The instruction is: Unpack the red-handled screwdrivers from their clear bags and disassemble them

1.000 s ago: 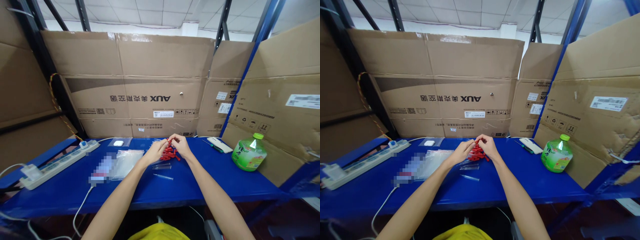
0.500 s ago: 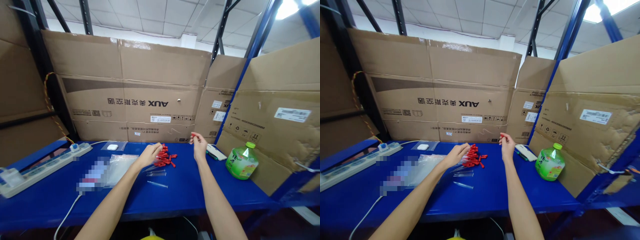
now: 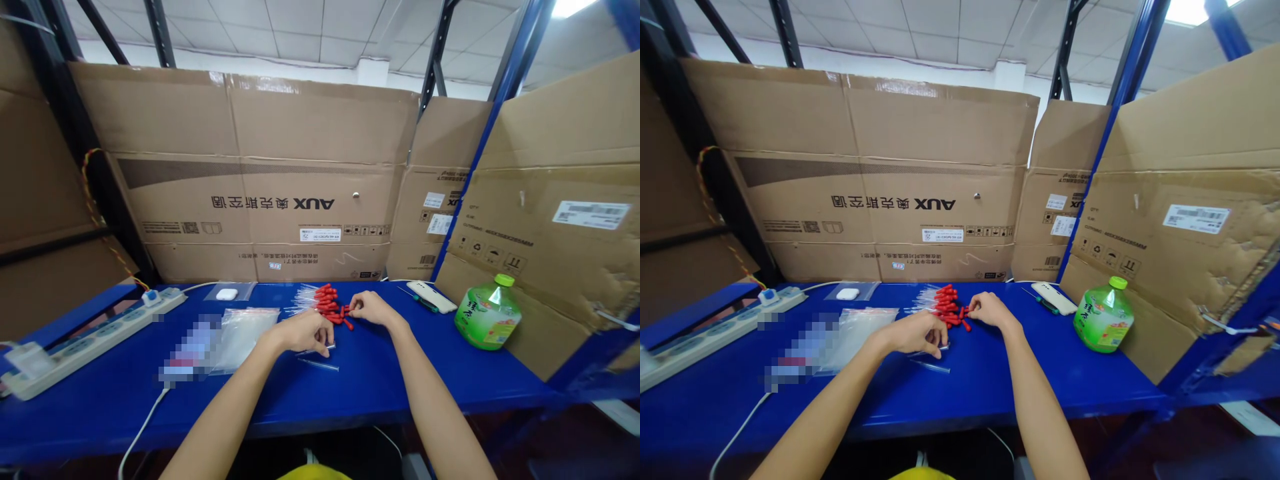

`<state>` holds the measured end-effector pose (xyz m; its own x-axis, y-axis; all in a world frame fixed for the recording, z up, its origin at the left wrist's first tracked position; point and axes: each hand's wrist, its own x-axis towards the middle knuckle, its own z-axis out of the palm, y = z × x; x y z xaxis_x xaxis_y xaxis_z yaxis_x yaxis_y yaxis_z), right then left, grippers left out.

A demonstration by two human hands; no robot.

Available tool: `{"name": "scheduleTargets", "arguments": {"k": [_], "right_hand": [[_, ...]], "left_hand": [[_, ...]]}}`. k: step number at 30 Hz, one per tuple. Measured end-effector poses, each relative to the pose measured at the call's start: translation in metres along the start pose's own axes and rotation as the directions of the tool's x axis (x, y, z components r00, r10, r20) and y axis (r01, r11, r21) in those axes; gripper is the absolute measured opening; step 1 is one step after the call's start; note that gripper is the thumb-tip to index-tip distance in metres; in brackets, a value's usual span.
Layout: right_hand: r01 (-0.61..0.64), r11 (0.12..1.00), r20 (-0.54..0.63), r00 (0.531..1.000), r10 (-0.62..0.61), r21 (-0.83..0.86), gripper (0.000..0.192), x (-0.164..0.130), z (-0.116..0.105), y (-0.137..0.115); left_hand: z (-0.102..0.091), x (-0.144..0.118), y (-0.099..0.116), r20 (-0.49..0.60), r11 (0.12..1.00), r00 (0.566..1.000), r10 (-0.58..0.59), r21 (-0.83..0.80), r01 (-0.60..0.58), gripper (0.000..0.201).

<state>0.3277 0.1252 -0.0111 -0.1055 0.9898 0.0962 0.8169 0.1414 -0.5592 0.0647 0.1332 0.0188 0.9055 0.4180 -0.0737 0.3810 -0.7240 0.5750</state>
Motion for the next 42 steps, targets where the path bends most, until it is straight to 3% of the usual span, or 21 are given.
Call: {"name": "scheduleTargets", "arguments": {"k": [3, 8, 11, 15, 19, 24, 29, 34, 42], "right_hand": [[-0.06, 0.996, 0.041, 0.997, 0.063, -0.066, 0.008, -0.003, 0.0, 0.0], [-0.087, 0.985, -0.015, 0.996, 0.086, -0.146, 0.018, -0.007, -0.005, -0.009], [-0.017, 0.997, 0.03, 0.999, 0.019, -0.07, 0.026, -0.01, -0.007, -0.017], [-0.006, 1.0, 0.193, 0.981, 0.002, 0.018, 0.022, -0.013, -0.002, -0.023], [-0.061, 0.993, 0.171, 0.982, 0.077, -0.098, 0.006, -0.013, 0.001, -0.026], [-0.12, 0.956, 0.118, 0.981, 0.155, -0.266, 0.013, -0.015, 0.0, -0.033], [-0.172, 0.923, -0.007, 0.984, 0.18, -0.346, 0.011, -0.015, 0.001, -0.034], [-0.155, 0.917, -0.038, 0.988, 0.152, -0.368, 0.017, -0.013, 0.001, -0.029], [-0.095, 0.95, 0.003, 0.995, 0.1, -0.298, 0.004, -0.014, -0.001, -0.033]], "left_hand": [[0.003, 0.002, 0.003, 0.001, 0.999, 1.0, -0.014, 0.033, 0.014, 0.037], [0.003, 0.001, 0.002, -0.048, 0.997, 0.999, 0.022, 0.072, -0.018, 0.029], [-0.002, 0.0, -0.002, -0.171, 0.988, 0.985, -0.01, 0.153, 0.037, 0.017], [-0.01, -0.004, -0.011, -0.369, 0.934, 0.924, -0.103, 0.285, 0.218, 0.009], [-0.012, -0.008, -0.02, -0.332, 0.908, 0.924, -0.193, 0.297, 0.296, 0.008], [-0.011, -0.007, -0.019, -0.333, 0.89, 0.913, -0.234, 0.306, 0.339, 0.009], [-0.013, -0.007, -0.019, -0.355, 0.874, 0.9, -0.253, 0.316, 0.37, 0.013], [-0.011, -0.006, -0.022, -0.354, 0.881, 0.902, -0.247, 0.306, 0.362, 0.012], [-0.011, -0.005, -0.019, -0.35, 0.876, 0.913, -0.212, 0.346, 0.336, 0.01]]}}
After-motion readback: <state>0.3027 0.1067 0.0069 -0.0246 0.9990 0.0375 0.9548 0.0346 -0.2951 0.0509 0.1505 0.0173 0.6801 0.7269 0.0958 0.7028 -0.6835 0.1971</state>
